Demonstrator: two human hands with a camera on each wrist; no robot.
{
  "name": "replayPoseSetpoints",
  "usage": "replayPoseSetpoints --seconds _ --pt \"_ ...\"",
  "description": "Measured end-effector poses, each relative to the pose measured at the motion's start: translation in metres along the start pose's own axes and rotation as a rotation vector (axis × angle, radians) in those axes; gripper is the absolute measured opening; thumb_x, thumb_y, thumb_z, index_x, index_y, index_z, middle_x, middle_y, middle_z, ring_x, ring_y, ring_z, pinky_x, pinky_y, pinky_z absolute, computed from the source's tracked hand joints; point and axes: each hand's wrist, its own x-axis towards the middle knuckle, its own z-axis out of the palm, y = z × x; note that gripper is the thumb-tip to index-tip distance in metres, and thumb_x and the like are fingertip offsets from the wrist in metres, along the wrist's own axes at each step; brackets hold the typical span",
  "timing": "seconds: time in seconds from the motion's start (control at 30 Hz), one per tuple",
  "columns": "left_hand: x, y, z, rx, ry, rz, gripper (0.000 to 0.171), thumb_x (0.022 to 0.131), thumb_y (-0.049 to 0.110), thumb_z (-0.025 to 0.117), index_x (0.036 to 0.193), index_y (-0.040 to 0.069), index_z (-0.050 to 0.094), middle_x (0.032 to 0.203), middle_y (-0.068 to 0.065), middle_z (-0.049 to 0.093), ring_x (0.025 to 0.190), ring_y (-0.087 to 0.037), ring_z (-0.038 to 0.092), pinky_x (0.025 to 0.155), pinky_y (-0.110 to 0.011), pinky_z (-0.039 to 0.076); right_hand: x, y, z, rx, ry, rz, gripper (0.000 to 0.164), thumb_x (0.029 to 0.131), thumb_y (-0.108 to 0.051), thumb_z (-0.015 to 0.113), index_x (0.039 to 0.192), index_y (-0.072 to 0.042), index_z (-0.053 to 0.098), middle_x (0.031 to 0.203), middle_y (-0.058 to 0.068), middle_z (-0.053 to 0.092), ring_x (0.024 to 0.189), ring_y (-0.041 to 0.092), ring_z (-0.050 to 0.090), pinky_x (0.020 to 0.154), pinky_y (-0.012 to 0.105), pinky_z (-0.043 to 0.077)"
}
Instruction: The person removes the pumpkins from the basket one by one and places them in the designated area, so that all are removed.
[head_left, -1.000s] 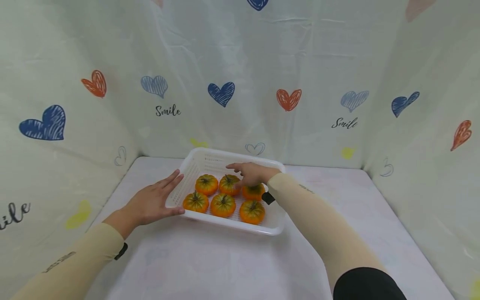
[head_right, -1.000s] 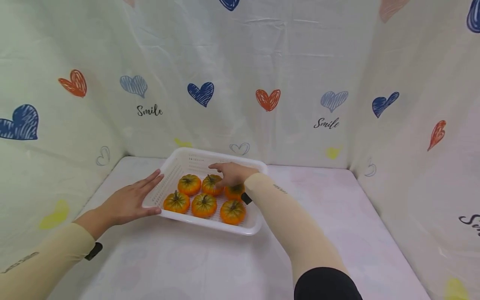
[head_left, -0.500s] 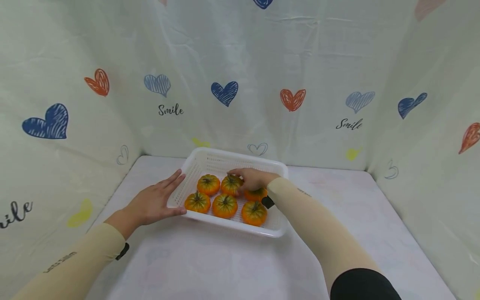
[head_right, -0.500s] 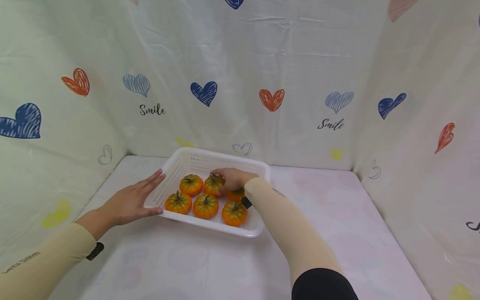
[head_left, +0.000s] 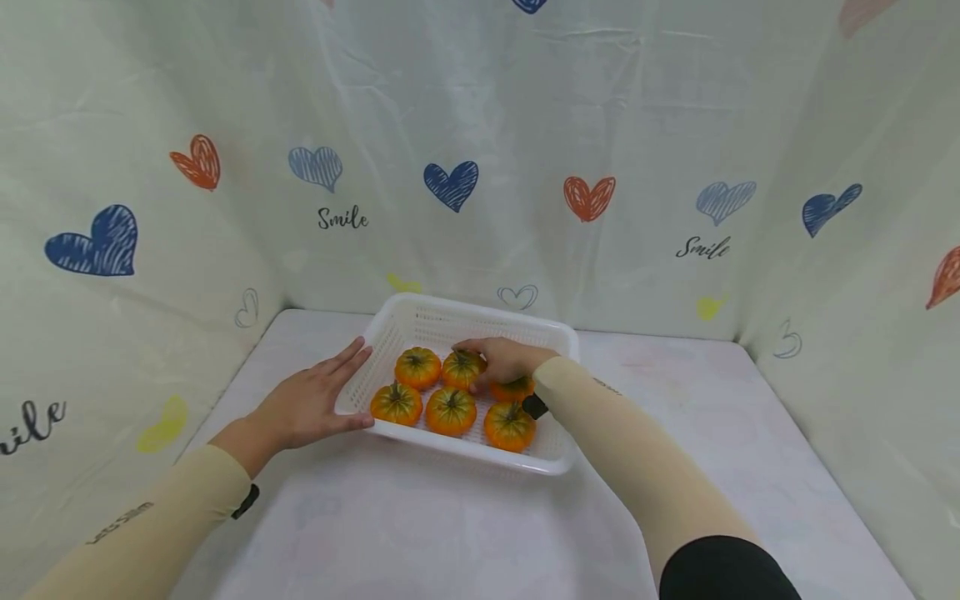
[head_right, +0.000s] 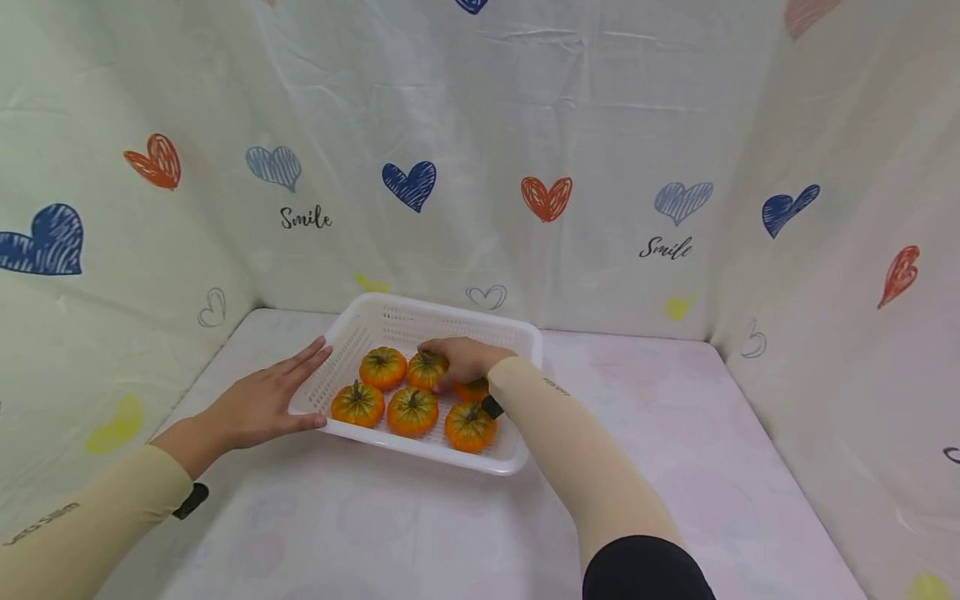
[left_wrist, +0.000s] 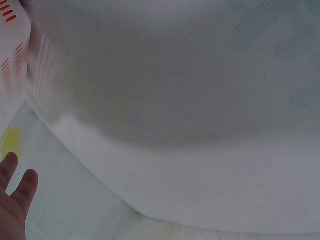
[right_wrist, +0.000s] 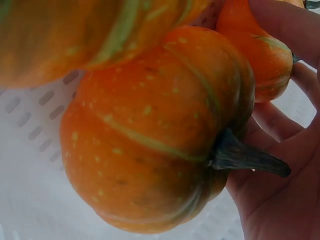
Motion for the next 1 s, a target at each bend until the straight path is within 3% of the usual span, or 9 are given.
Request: replayPoseSetpoints --seconds 0.33,0.57,0.77,1.0 --pt "0.0 0.0 -0.001 0.001 -0.005 0.001 0.111 0.08 0.083 0.048 0.161 0.014 0.016 0.167 -0.006 0.007 0.139 -0.043 0.038 0.103 -0.065 0.037 -0.001 -0.001 -0.006 -0.076 0.085 -0.048 0.071 0.087 -0.026 0.079 0.149 -0.032 0.046 0.142 0.005 0.05 0.125 0.022 0.048 0.111 0.046 0.035" --pt "-0.001 0.001 -0.001 0.011 -0.007 -0.004 0.111 0.08 0.084 0.047 0.161 0.015 0.016 0.167 -0.006 0.007 0.139 -0.043 0.038 0.103 -0.065 0.037 -0.011 -0.005 -0.018 -0.031 0.155 -0.087 0.073 0.086 -0.023 0.081 0.149 -0.029 0.047 0.147 0.004 0.046 0.128 0.022 0.046 0.111 0.044 0.036" --pt "-0.002 0.001 -0.002 0.009 -0.007 -0.004 0.111 0.081 0.083 0.049 0.161 0.014 0.016 0.167 -0.006 0.007 0.136 -0.045 0.04 0.102 -0.066 0.037 -0.032 -0.006 -0.041 0.062 0.211 -0.155 0.072 0.086 -0.023 0.082 0.148 -0.026 0.047 0.143 0.003 0.049 0.121 0.021 0.051 0.101 0.037 0.047" --pt "-0.002 0.001 -0.003 0.018 -0.009 0.012 0.112 0.081 0.084 0.046 0.161 0.012 0.016 0.167 -0.007 0.006 0.136 -0.045 0.04 0.102 -0.065 0.038 -0.076 0.007 -0.069 0.13 0.318 -0.22 0.073 0.086 -0.019 0.081 0.149 -0.021 0.045 0.136 0.003 0.053 0.109 0.024 0.056 0.093 0.035 0.051"
